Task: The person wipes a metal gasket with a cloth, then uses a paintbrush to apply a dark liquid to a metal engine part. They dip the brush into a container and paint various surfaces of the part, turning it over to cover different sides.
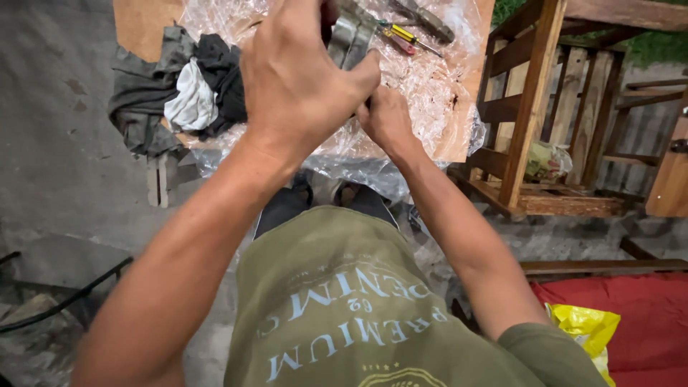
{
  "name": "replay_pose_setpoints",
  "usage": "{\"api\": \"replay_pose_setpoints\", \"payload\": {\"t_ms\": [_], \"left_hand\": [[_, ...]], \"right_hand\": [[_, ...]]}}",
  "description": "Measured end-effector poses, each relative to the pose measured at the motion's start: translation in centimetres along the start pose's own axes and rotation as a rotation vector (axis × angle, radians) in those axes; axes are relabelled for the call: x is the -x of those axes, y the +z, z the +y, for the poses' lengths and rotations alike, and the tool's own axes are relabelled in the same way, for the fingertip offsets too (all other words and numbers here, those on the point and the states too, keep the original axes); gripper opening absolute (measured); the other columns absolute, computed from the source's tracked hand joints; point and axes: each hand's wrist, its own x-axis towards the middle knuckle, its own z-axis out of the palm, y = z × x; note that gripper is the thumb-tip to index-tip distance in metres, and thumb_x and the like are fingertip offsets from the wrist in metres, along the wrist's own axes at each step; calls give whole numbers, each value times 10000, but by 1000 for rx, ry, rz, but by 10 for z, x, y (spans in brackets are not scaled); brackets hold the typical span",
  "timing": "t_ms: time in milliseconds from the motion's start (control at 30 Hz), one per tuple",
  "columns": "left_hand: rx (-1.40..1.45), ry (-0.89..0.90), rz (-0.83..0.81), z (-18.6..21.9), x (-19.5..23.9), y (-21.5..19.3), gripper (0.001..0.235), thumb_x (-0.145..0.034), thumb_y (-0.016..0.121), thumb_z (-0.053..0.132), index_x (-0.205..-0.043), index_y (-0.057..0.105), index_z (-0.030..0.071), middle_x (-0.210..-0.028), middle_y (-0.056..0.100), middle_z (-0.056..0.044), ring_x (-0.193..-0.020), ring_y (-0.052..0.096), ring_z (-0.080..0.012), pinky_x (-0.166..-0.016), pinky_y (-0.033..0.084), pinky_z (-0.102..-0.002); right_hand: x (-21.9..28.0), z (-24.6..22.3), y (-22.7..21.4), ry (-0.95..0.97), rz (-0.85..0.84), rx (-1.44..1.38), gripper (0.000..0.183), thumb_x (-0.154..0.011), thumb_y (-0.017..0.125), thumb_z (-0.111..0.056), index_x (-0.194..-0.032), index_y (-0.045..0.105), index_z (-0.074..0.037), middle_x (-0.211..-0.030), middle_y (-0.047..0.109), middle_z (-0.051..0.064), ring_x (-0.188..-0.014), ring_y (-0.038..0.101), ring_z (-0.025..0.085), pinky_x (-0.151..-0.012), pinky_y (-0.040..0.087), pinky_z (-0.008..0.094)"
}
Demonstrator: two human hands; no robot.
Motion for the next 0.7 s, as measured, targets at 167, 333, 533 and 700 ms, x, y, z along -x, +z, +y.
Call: {"api": "replay_pose_setpoints", "payload": {"t_ms": [167, 333, 533, 700], "left_hand": [[-28, -49, -20, -6, 2, 5, 373, -773, 842, 307, -936, 554, 136, -806, 611, -3, -681, 582, -196, -592, 443, -416], [53, 20, -77, 2, 5, 8, 399, -797, 826, 220, -997, 501, 104, -809, 580, -19, -620, 541, -151, -479, 449, -303], [52, 23, -88, 1, 5, 15, 424, -758, 819, 306, -952, 488, 125, -805, 589, -32, -642, 569, -242, -552, 420, -430], [62, 16, -94, -15, 7, 12, 397, -799, 834, 343, -907, 519, 126, -800, 598, -31, -664, 566, -247, -573, 421, -436]], "right_hand": [[4, -6, -1, 37, 2, 12, 185, -890, 610, -185, -866, 654, -6, -765, 750, 169, -696, 701, 428, -675, 520, 565], [7, 22, 21, 4, 146, 37, 143, -794, 650, -145, -803, 674, -4, -721, 692, 237, -659, 642, 488, -621, 468, 562], [16, 28, 34, 12, 216, 41, 164, -782, 618, -129, -709, 659, 12, -703, 669, 258, -647, 624, 505, -584, 441, 573], [15, -2, 22, 144, 207, -38, 301, -855, 612, -212, -1109, 637, -53, -779, 728, 195, -798, 650, 507, -704, 470, 602]]}}
